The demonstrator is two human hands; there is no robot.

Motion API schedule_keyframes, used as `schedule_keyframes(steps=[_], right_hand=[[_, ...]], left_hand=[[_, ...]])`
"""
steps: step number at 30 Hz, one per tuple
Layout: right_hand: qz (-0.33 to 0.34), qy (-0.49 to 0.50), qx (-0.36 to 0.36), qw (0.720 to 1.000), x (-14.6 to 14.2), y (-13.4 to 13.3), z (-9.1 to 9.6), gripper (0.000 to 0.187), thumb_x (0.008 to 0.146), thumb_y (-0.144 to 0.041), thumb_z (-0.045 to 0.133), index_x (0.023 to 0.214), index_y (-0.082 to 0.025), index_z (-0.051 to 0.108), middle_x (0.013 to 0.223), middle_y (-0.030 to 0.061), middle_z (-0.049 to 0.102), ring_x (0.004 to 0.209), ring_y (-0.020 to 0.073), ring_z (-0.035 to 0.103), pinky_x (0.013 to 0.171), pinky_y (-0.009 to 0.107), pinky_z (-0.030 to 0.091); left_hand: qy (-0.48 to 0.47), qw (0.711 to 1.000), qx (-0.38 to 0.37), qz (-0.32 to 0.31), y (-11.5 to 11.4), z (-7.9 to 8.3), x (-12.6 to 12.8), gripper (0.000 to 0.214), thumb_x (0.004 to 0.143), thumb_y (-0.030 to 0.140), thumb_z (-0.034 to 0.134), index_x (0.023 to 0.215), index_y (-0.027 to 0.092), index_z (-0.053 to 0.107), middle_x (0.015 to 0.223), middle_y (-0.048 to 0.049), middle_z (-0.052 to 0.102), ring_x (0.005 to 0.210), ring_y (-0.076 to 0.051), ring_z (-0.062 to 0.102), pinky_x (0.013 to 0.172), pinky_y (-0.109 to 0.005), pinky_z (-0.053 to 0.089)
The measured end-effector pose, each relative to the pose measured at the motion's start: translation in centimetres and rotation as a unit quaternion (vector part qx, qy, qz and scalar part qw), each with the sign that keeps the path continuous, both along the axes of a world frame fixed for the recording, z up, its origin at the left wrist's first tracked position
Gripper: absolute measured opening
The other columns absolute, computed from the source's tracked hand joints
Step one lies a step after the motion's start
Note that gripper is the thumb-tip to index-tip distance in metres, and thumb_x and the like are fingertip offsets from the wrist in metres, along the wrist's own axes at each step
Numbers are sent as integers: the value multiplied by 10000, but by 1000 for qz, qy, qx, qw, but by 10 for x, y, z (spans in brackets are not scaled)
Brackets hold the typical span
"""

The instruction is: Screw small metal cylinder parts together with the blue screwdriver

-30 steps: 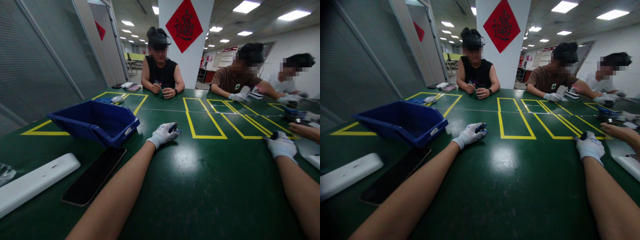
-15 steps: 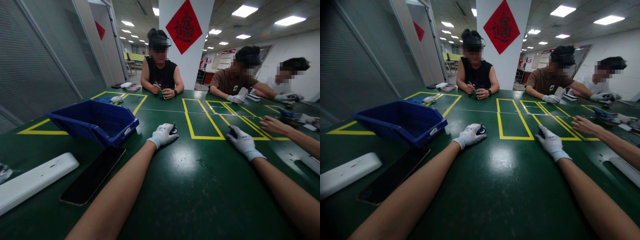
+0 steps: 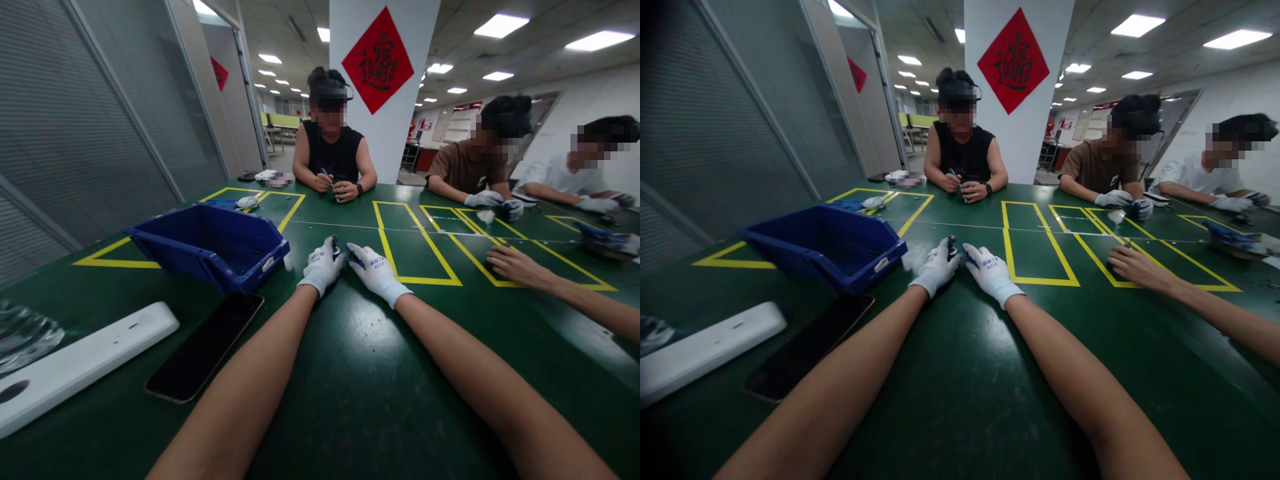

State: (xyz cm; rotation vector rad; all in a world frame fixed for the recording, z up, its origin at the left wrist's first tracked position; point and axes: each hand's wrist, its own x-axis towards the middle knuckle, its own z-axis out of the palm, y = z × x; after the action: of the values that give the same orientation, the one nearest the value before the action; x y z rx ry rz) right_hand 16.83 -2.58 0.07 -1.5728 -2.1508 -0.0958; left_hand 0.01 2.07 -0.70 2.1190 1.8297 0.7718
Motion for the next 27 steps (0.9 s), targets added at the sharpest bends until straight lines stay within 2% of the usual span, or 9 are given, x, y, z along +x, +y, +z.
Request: schedule_keyframes(steps=[2,5,10,13,17,20,22,24,27], right_hand=[[3,10,-5,1000,4,0,-2,509,924,-424,433,1420,-343,359,1145,42,587,962,187,599,835,295,469],[26,14,-27,999,13,-2,-4,538,893,-442,493,1410,-347,379,1113,40,597,957,184,598,846,296,466],[79,57,-39,994,18,-5,-3,759,804,-450,614,1465,-301,274,1192,51,603,1059,215,577,915,351,449],[113,122,-22,986,16,-9,1,797,741,-483,667,1431,-262,334,1151,50,626,997,204,603,887,341,465],[22,233,53,971,17,-12,4,562,745,-521,638,1194,-201,526,912,36,650,740,161,599,717,294,484],[-36,235,82,968,20,-7,3,351,787,-542,570,873,-204,607,782,19,608,691,152,555,677,280,456],[-62,213,78,972,24,-2,1,365,797,-554,540,732,-200,605,764,28,579,703,159,542,683,285,447],[-85,204,65,973,27,3,-1,392,794,-561,529,704,-190,617,823,49,569,739,170,543,710,297,451],[-111,221,56,967,29,8,-4,399,807,-550,510,794,-176,646,928,79,559,825,191,553,802,328,459]], left_hand=[[-19,1000,7,4,1,0,-3,653,845,616,429,1383,265,316,1201,-112,593,1112,-274,556,909,-390,435],[-27,1000,7,-5,0,0,-6,627,832,664,408,1313,261,411,1181,-108,603,1097,-269,557,908,-384,433],[-20,999,12,-28,2,-2,-8,580,852,645,386,1283,262,441,1170,-106,602,1070,-256,565,890,-380,431],[-17,999,10,-35,3,-4,-8,561,866,628,367,1284,260,438,1158,-105,606,1053,-254,572,876,-383,434],[1,999,15,-45,-2,0,-7,534,873,599,382,1284,264,447,1148,-102,606,1054,-257,568,881,-383,433],[32,997,18,-74,-8,5,-4,524,874,568,410,1310,279,441,1153,-92,599,1066,-256,557,883,-374,434],[53,993,24,-103,-11,8,-3,507,879,533,426,1319,282,448,1160,-85,598,1087,-252,543,900,-368,425],[66,989,36,-130,-12,9,-2,491,887,508,428,1316,273,464,1169,-79,599,1115,-247,522,929,-362,409],[73,984,55,-155,-14,9,0,497,893,514,416,1313,255,479,1173,-74,600,1126,-241,506,944,-354,399]])
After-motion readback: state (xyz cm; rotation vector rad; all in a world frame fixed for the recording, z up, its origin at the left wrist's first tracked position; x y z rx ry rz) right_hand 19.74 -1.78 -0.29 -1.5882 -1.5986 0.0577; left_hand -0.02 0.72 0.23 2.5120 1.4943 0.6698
